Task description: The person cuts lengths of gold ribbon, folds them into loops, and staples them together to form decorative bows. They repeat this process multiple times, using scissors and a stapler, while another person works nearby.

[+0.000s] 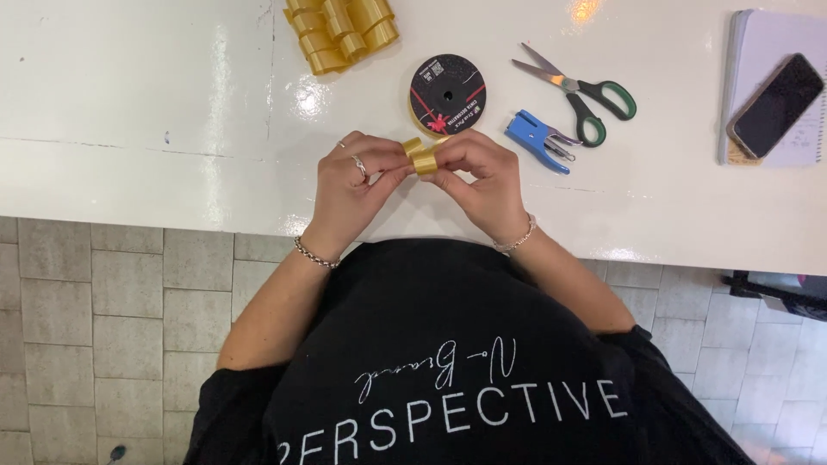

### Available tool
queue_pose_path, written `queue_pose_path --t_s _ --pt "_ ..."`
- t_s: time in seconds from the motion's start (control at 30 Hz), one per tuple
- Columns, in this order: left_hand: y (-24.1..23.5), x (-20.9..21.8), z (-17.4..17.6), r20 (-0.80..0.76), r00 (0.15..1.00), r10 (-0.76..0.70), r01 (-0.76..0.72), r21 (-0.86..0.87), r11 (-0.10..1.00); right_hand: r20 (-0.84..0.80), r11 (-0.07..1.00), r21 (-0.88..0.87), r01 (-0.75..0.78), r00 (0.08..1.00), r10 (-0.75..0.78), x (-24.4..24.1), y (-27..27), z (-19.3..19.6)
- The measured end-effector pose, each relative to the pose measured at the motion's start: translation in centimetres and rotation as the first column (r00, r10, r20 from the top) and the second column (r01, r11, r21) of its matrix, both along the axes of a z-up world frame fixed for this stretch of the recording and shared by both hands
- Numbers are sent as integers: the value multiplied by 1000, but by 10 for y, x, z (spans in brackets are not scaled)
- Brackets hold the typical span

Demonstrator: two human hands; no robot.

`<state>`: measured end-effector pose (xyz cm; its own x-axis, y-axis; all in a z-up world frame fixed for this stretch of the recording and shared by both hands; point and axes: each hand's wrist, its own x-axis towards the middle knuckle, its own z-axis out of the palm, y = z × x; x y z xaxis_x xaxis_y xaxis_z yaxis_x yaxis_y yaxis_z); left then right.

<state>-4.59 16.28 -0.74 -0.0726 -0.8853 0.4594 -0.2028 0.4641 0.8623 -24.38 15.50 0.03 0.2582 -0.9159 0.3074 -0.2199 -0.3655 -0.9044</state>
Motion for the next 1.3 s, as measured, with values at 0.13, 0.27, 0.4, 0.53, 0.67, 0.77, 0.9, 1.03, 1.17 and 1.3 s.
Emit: queue_pose_path --t_s 0.13,0.27,0.4,0.53,0.67,0.77,0.9,1.03,1.17,1.3 --pt "-6 -11 0 -43 998 -42 45 76 996 158 995 101 13 987 -29 -7 -7 -10" --pt "-15 -21 2 -58 996 -64 70 96 993 179 996 85 38 982 -53 -14 -9 -8" --pt "-16 -20 -3 -68 995 -76 78 33 996 194 997 65 30 980 -42 -21 -9 -7" --pt "-9 -15 -18 -110 990 -87 94 66 993 -51 992 -110 66 996 -72 -19 0 -2" --pt "-1 -13 -31 -121 990 -79 87 59 994 -123 979 -191 67 988 -91 -16 8 -11" --pt "1 -11 -34 -110 992 -67 69 20 997 -137 943 -333 -20 990 -27 -13 9 -18" --pt "8 -8 -32 -99 993 -58 60 10 998 -102 913 -407 -34 995 -8 -5 11 -11" --pt "10 -4 -39 -112 990 -90 91 5 996 -90 861 -502 -75 995 34 -5 8 -14" --pt "10 1 -42 -204 963 -175 203 127 971 -172 732 -674 -98 985 -27 -6 6 -21" --pt "11 15 -63 -393 912 -121 309 460 833 -248 570 -810 -138 962 -119 -9 3 -15"
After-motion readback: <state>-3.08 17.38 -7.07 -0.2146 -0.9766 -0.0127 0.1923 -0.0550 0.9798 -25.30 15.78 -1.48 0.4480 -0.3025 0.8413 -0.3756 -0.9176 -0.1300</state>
